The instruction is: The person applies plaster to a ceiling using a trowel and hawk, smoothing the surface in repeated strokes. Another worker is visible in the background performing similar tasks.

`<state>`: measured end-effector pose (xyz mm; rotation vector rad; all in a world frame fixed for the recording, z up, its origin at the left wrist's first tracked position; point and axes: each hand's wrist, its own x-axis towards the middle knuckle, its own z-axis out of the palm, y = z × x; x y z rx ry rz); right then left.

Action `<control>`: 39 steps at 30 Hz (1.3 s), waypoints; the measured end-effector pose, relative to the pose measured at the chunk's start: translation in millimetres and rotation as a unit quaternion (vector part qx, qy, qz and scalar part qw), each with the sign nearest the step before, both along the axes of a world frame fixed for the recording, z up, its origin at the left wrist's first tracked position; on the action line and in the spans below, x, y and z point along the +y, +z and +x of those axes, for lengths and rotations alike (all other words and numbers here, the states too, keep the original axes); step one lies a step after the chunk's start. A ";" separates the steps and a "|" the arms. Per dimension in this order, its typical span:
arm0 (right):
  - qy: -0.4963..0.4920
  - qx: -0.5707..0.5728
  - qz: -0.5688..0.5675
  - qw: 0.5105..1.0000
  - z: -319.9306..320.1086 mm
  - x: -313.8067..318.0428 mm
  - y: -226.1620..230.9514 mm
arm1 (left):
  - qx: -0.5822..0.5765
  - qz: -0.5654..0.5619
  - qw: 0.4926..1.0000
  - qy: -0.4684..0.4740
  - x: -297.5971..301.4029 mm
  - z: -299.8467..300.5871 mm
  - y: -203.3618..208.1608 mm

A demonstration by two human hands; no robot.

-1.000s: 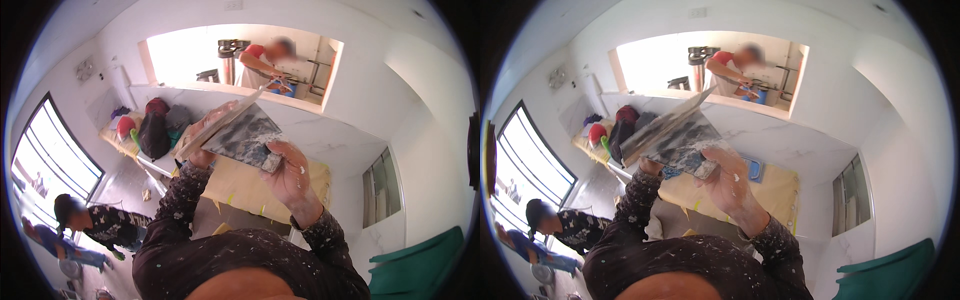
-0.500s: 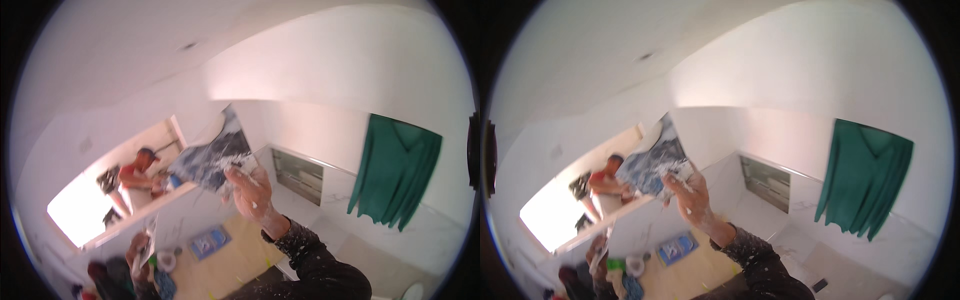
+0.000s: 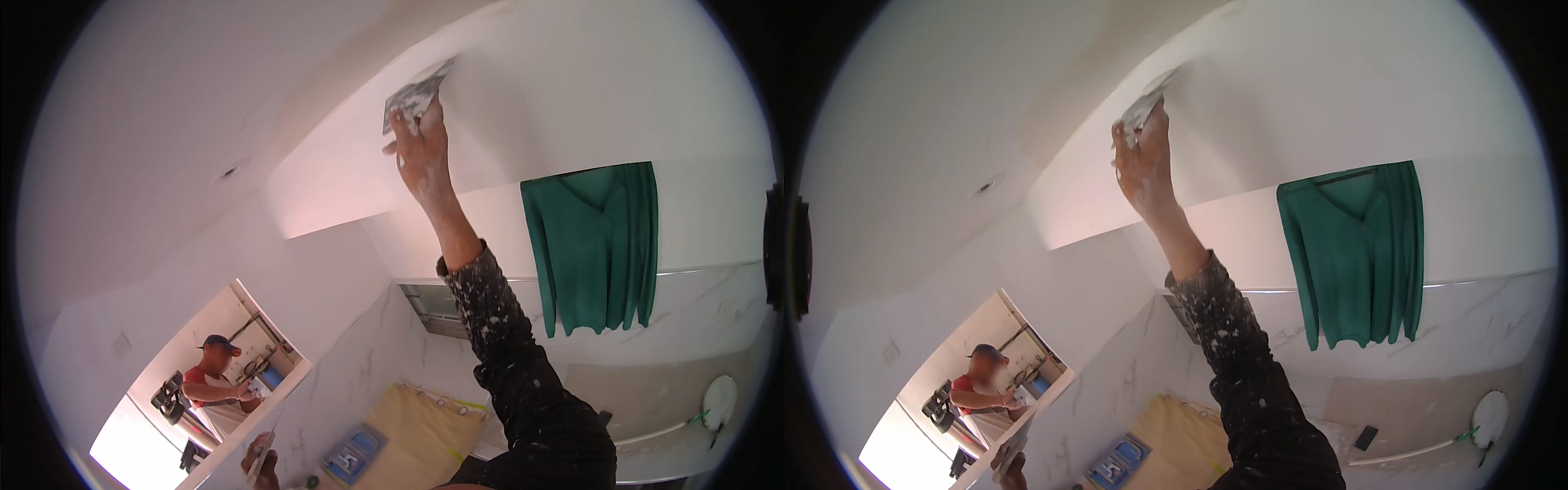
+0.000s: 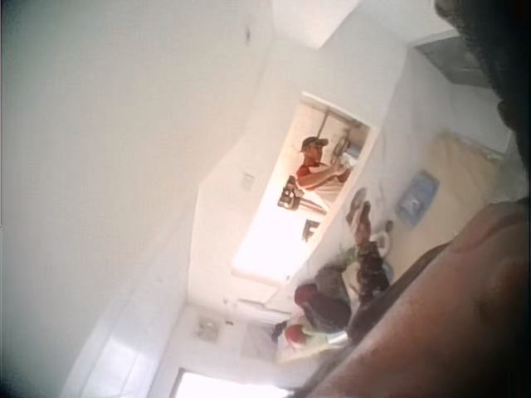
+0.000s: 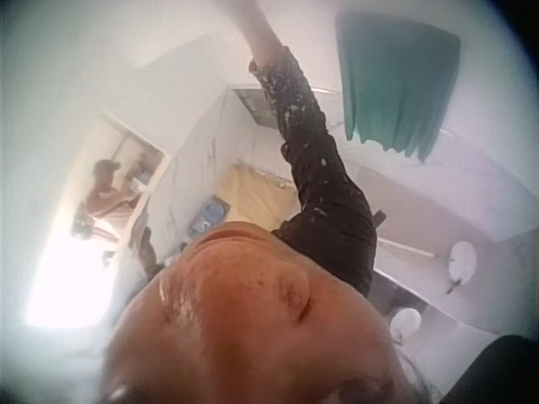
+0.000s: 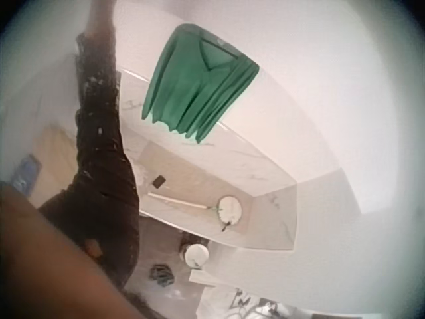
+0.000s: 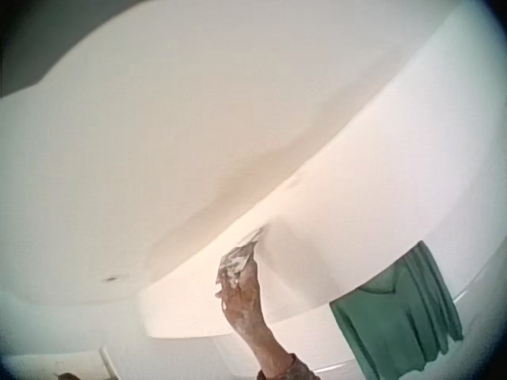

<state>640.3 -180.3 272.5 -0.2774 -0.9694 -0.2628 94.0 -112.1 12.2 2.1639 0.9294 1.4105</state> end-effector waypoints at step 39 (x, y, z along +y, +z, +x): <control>-0.097 0.007 0.001 0.995 -152.5 41.7 92.3 | -0.046 -0.089 0.994 0.051 -45.0 -21.1 33.3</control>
